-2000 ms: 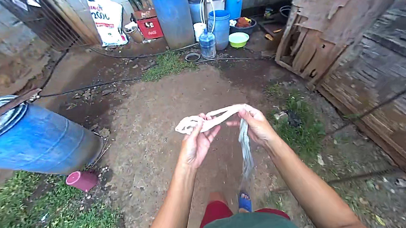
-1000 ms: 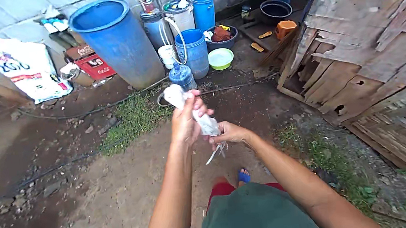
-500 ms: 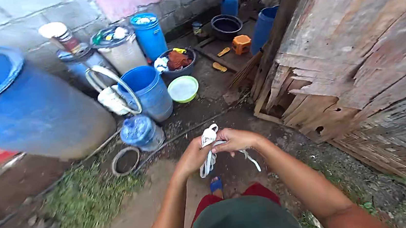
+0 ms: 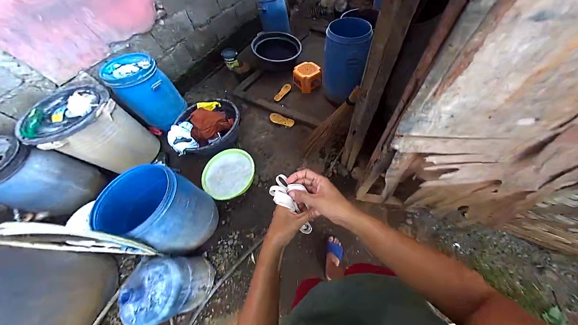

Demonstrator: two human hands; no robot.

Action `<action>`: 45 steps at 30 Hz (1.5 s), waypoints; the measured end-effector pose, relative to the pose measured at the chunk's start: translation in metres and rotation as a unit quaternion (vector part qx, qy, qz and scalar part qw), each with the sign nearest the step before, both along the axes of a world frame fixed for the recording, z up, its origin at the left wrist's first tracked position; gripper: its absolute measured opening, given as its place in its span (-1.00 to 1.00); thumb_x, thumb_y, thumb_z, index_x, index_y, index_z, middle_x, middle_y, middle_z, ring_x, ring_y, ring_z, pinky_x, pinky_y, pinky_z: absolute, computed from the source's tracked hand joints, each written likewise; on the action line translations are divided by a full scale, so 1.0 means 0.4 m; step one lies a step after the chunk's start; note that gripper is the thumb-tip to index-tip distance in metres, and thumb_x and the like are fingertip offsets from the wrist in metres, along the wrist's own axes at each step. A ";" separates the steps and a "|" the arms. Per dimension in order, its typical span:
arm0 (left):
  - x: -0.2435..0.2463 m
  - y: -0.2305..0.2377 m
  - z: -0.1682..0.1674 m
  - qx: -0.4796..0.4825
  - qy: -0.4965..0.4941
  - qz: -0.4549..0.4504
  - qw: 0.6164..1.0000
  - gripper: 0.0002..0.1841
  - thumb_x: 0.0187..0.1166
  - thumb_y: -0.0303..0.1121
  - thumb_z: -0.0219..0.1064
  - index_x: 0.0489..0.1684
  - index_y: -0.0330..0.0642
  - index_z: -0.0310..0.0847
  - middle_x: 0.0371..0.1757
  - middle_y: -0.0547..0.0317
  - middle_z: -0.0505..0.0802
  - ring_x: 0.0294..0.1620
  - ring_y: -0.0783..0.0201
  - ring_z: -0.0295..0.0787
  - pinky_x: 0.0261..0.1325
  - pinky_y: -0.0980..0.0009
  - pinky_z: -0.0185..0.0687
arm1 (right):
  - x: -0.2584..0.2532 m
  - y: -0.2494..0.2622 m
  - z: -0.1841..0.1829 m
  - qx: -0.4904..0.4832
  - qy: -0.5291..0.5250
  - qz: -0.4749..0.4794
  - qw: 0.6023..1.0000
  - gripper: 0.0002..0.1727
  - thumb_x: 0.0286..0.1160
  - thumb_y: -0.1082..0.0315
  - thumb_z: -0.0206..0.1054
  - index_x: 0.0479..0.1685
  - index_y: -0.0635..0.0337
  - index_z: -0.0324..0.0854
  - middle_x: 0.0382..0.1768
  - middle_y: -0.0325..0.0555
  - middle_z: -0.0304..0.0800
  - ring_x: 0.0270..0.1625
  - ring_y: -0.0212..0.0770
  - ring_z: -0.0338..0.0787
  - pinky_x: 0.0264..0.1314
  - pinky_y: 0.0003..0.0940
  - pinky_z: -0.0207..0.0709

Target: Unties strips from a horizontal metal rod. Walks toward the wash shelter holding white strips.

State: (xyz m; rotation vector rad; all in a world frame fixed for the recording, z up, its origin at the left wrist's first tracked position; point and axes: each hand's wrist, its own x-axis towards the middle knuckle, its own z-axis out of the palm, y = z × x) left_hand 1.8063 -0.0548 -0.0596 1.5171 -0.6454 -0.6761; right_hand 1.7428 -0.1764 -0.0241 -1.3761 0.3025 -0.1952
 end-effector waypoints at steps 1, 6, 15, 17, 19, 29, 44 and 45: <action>0.036 -0.036 -0.003 -0.009 0.018 0.007 1.000 -0.50 0.16 -0.46 0.67 0.05 -0.32 0.54 -0.26 0.45 0.82 -0.20 0.66 0.75 0.05 0.63 0.70 | 0.039 -0.025 -0.007 0.011 -0.007 -0.017 1.000 -0.68 0.55 0.54 0.33 0.23 0.46 0.54 -0.13 -0.10 0.79 -0.18 -0.48 0.75 -0.01 -0.52 0.67; 0.184 -0.167 -0.024 0.055 0.119 0.042 0.990 -0.59 0.35 -0.60 0.49 0.17 -0.43 0.52 -0.16 0.29 0.83 -0.13 0.61 0.77 0.08 0.58 0.71 | 0.169 -0.146 -0.036 -0.102 0.008 -0.018 0.995 -0.64 0.52 0.48 0.38 0.26 0.44 0.65 0.11 0.09 0.81 0.11 -0.31 0.78 0.22 -0.42 0.65; 0.412 -0.530 -0.063 0.115 0.185 -0.103 0.970 -0.66 0.66 -0.56 0.22 0.36 -0.47 0.43 0.00 0.10 0.79 -0.02 0.51 0.74 0.15 0.51 0.69 | 0.319 -0.490 -0.043 -0.311 0.067 -0.111 0.942 -0.52 0.67 0.26 0.30 0.46 0.36 0.60 0.06 0.12 0.90 0.28 0.04 0.79 0.76 0.26 0.08; 0.463 -0.603 -0.065 0.137 0.134 -0.166 0.967 -0.66 0.73 -0.45 0.23 0.37 -0.47 0.49 0.06 0.05 0.82 0.03 0.48 0.75 0.19 0.48 0.68 | 0.308 -0.613 -0.024 -0.400 0.169 -0.182 0.882 -0.50 0.75 0.16 0.22 0.53 0.27 0.56 0.04 0.13 0.87 0.23 0.07 0.80 0.61 0.15 0.39; 0.508 -0.664 -0.059 0.137 0.094 -0.237 0.957 -0.69 0.75 -0.45 0.19 0.31 -0.48 0.51 0.00 0.08 0.86 0.00 0.47 0.77 0.18 0.48 0.66 | 0.269 -0.713 -0.004 -0.470 0.342 -0.210 0.786 -0.44 0.81 0.07 0.14 0.66 0.18 0.45 0.36 0.23 0.72 0.56 0.24 0.57 0.81 0.35 -0.06; 0.444 -0.927 -0.044 0.118 0.160 -0.490 0.849 -0.81 0.59 -0.46 0.30 0.00 -0.43 0.56 -0.45 0.27 0.80 -0.35 0.36 0.82 -0.01 0.34 0.82 | 0.086 -0.578 0.025 -0.218 0.587 -0.127 0.769 -0.35 0.82 0.09 0.13 0.77 0.26 0.26 0.71 0.34 0.31 0.83 0.36 0.12 0.80 0.46 -0.18; -0.051 -1.402 0.053 0.071 0.336 -0.537 0.771 -0.83 0.69 -0.50 0.07 -0.30 -0.10 0.53 -0.68 0.44 0.62 -0.58 0.39 0.67 -0.12 0.29 0.81 | -0.310 -0.853 -0.143 0.051 0.115 -0.501 0.856 -0.71 0.54 0.39 0.38 0.12 0.42 0.64 -0.18 -0.21 0.84 -0.14 -0.49 0.81 0.08 -0.47 0.72; -0.063 -1.445 0.063 0.065 0.294 -0.536 0.789 -0.86 0.67 -0.50 0.11 -0.29 -0.11 0.54 -0.67 0.44 0.62 -0.60 0.42 0.64 -0.20 0.36 0.78 | -0.354 -0.894 -0.132 0.057 0.120 -0.494 0.859 -0.73 0.58 0.35 0.35 0.08 0.39 0.64 -0.25 -0.25 0.82 -0.22 -0.48 0.80 -0.01 -0.46 0.72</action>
